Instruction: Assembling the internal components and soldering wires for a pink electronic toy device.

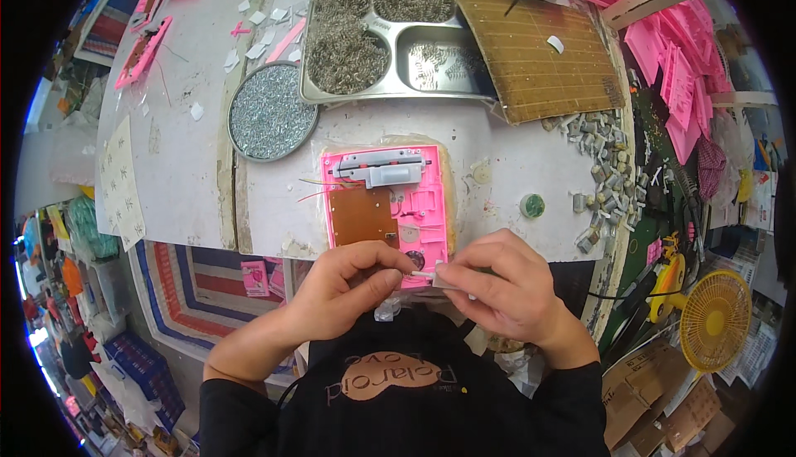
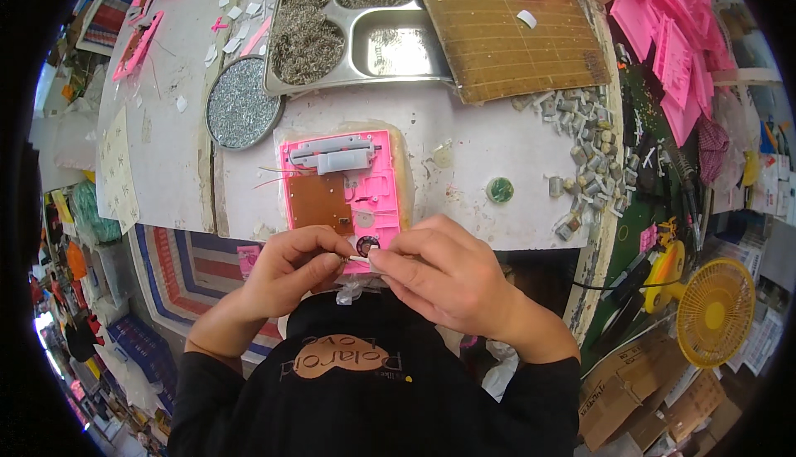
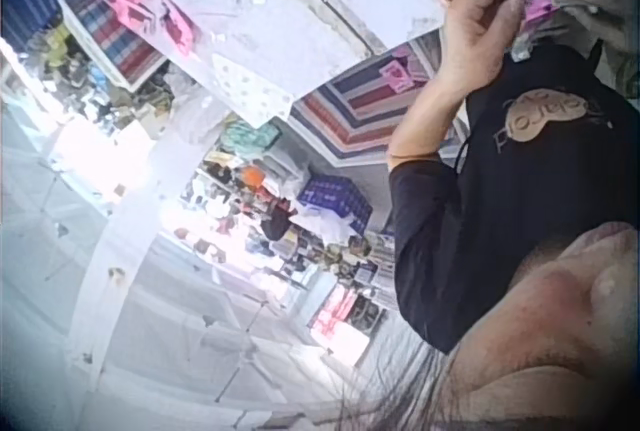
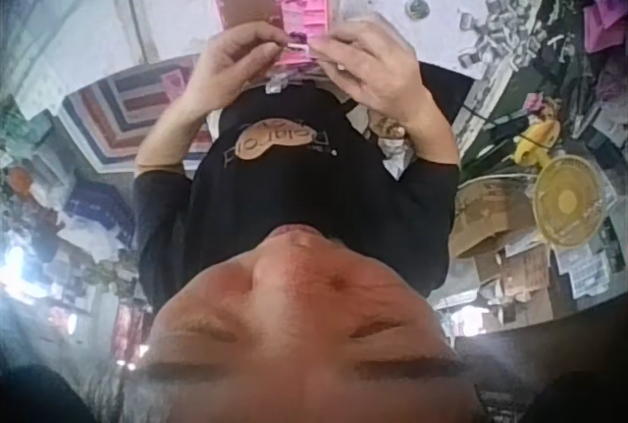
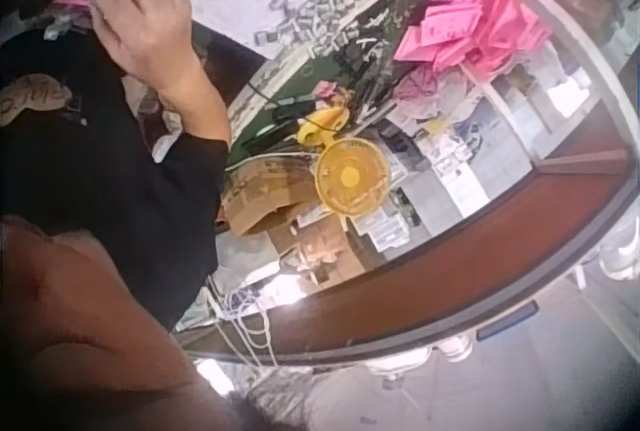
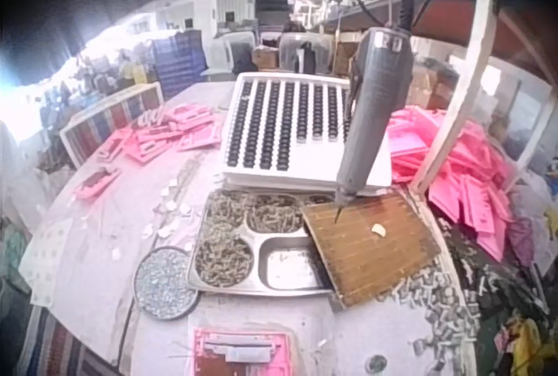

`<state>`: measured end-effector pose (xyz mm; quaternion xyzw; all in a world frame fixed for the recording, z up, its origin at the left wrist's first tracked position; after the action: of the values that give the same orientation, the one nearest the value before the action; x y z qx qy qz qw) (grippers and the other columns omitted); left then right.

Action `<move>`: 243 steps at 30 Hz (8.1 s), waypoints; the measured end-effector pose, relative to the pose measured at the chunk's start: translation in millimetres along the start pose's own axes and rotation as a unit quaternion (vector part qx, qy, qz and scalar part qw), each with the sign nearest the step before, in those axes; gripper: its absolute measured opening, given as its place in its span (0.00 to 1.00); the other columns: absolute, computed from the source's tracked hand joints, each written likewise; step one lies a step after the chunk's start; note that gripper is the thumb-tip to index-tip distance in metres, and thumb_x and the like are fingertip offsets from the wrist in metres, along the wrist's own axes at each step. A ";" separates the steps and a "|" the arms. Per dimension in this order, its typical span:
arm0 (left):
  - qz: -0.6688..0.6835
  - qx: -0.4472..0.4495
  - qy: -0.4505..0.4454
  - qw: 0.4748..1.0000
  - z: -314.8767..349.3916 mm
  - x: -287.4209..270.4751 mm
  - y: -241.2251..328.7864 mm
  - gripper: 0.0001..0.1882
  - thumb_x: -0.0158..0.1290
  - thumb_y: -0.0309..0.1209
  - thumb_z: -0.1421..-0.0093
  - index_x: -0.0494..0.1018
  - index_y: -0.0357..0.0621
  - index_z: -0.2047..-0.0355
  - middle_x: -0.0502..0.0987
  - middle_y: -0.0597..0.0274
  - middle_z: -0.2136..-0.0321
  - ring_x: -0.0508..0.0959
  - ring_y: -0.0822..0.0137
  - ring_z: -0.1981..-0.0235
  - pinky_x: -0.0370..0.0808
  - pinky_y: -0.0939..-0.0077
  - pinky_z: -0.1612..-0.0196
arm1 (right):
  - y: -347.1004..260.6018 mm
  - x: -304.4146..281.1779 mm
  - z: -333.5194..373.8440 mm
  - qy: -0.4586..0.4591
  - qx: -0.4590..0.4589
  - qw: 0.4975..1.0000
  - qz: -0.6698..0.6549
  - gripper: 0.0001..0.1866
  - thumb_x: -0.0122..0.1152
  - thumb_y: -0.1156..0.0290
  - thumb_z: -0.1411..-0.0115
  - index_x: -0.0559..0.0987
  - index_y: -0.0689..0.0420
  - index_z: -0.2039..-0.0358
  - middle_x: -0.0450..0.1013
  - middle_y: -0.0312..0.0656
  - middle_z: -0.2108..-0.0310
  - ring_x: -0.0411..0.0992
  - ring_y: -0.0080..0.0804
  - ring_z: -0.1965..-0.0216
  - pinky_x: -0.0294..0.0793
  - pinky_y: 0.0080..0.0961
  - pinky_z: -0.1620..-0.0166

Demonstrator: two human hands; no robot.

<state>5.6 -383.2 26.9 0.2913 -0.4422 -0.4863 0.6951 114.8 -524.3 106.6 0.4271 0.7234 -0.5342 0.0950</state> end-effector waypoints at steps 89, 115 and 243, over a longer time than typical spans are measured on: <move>-0.446 0.327 0.027 0.833 -37.2 33.9 70.6 0.14 0.61 0.19 0.44 0.77 0.38 0.57 0.81 0.56 0.68 0.77 0.61 0.74 0.74 0.69 0.69 | 165.9 -141.5 71.8 0.014 0.322 0.801 0.504 0.10 0.68 0.67 0.52 0.82 0.57 0.70 0.76 0.44 0.64 0.71 0.45 0.56 0.71 0.45 0.55; -0.574 0.329 0.057 0.747 -345.9 158.0 135.2 0.09 0.59 0.34 0.41 0.83 0.43 0.65 0.84 0.47 0.69 0.84 0.46 0.65 0.80 0.53 0.58 | 81.4 -52.6 140.4 0.281 0.250 0.717 -0.587 0.09 0.68 0.87 0.41 0.77 0.62 0.65 0.75 0.40 0.62 0.74 0.20 0.66 0.75 0.19 0.61; -0.372 0.387 0.087 0.839 -2.6 26.1 33.5 0.15 0.67 0.17 0.51 0.76 0.38 0.62 0.76 0.52 0.57 0.79 0.53 0.62 0.78 0.64 0.60 | 11.0 18.1 25.4 0.042 0.000 0.999 0.022 0.24 0.72 0.83 0.58 0.82 0.57 0.57 0.77 0.46 0.59 0.77 0.45 0.63 0.80 0.34 0.63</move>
<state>25.5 -395.6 62.3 0.7207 -0.3900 -0.4701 0.3278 103.4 -536.0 77.7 0.4650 0.7172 -0.5135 0.0763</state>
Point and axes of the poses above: each hand's wrist, its own z-axis away from the middle knuckle, its own x-axis out of the palm, y = z × x, the point moved 8 cm from there along -z, towards the middle knuckle
